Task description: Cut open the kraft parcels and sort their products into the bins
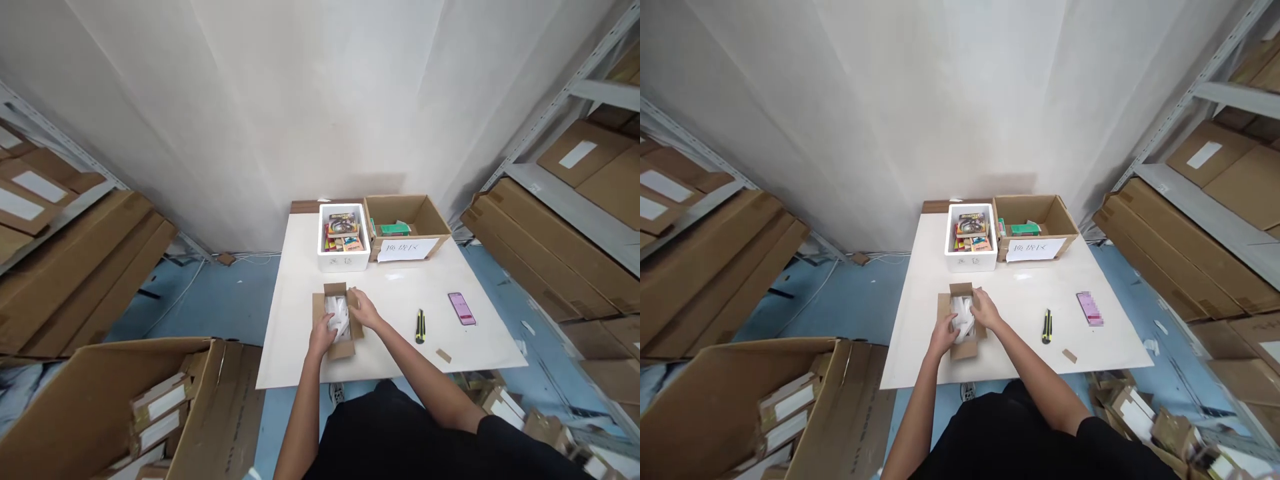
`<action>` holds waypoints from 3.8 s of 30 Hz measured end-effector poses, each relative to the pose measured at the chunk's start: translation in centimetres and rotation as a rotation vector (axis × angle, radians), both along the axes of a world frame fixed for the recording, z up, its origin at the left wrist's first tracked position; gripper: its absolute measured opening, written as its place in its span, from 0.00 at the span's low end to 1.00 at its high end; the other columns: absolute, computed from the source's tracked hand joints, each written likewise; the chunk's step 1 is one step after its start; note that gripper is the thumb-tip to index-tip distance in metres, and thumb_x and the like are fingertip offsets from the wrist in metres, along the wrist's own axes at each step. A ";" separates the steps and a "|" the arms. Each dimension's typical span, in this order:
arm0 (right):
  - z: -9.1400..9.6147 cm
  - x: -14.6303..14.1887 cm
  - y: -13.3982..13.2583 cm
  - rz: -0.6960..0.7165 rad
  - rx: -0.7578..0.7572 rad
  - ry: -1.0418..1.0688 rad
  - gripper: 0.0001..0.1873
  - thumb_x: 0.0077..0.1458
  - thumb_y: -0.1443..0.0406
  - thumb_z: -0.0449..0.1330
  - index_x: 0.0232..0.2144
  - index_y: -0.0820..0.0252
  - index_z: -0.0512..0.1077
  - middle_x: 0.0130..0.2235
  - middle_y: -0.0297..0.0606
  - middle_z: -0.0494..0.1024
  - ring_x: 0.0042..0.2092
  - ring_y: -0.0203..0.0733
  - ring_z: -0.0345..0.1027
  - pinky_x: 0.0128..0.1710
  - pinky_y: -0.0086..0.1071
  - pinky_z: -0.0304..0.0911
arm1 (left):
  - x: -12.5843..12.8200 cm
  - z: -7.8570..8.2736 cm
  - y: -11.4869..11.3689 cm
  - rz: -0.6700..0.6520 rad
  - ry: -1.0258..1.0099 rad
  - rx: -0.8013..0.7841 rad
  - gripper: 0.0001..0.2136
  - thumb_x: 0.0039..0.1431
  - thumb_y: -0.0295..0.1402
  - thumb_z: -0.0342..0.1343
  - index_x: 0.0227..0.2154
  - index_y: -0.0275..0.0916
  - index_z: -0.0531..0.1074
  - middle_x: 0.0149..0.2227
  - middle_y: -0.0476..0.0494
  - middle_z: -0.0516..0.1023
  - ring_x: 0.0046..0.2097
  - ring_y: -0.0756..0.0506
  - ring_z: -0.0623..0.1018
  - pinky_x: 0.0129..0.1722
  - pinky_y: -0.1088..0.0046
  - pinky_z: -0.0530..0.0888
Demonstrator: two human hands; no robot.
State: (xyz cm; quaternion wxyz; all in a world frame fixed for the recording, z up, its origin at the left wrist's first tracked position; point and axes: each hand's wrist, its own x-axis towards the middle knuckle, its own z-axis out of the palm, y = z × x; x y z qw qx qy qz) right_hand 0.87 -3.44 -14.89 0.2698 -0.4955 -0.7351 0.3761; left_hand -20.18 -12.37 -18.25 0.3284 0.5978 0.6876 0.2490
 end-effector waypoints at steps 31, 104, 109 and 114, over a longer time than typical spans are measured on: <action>0.1 33.5 -28.1 -1.061 0.209 -0.424 0.10 0.59 0.66 0.69 0.44 0.55 0.83 0.75 0.46 0.57 0.77 0.62 0.39 0.69 0.60 0.56 | 38.6 5.4 -3.8 -0.921 0.040 0.519 0.09 0.65 0.37 0.60 0.42 0.45 0.84 0.76 0.45 0.57 0.78 0.28 0.49 0.71 0.39 0.62; 1.9 -48.8 -38.1 1.025 0.389 -0.199 0.35 0.60 0.66 0.61 0.69 0.56 0.65 0.74 0.49 0.56 0.76 0.61 0.43 0.73 0.58 0.51 | -34.3 2.6 -53.8 1.311 0.147 0.194 0.26 0.64 0.35 0.58 0.65 0.43 0.70 0.73 0.37 0.62 0.73 0.35 0.62 0.72 0.51 0.63; -0.3 -56.3 -34.7 1.084 0.350 -0.203 0.35 0.59 0.66 0.61 0.69 0.57 0.66 0.73 0.50 0.57 0.75 0.60 0.45 0.73 0.57 0.52 | -39.3 1.7 -51.3 1.364 0.148 0.117 0.26 0.64 0.35 0.59 0.65 0.44 0.69 0.73 0.39 0.62 0.73 0.35 0.62 0.73 0.50 0.63; -4.0 -63.7 -29.1 1.103 0.279 -0.244 0.36 0.60 0.66 0.60 0.70 0.57 0.64 0.73 0.49 0.58 0.75 0.58 0.47 0.72 0.56 0.53 | -44.3 -0.2 -46.7 1.314 0.106 -0.053 0.26 0.66 0.36 0.58 0.66 0.43 0.69 0.74 0.37 0.61 0.74 0.35 0.61 0.71 0.53 0.65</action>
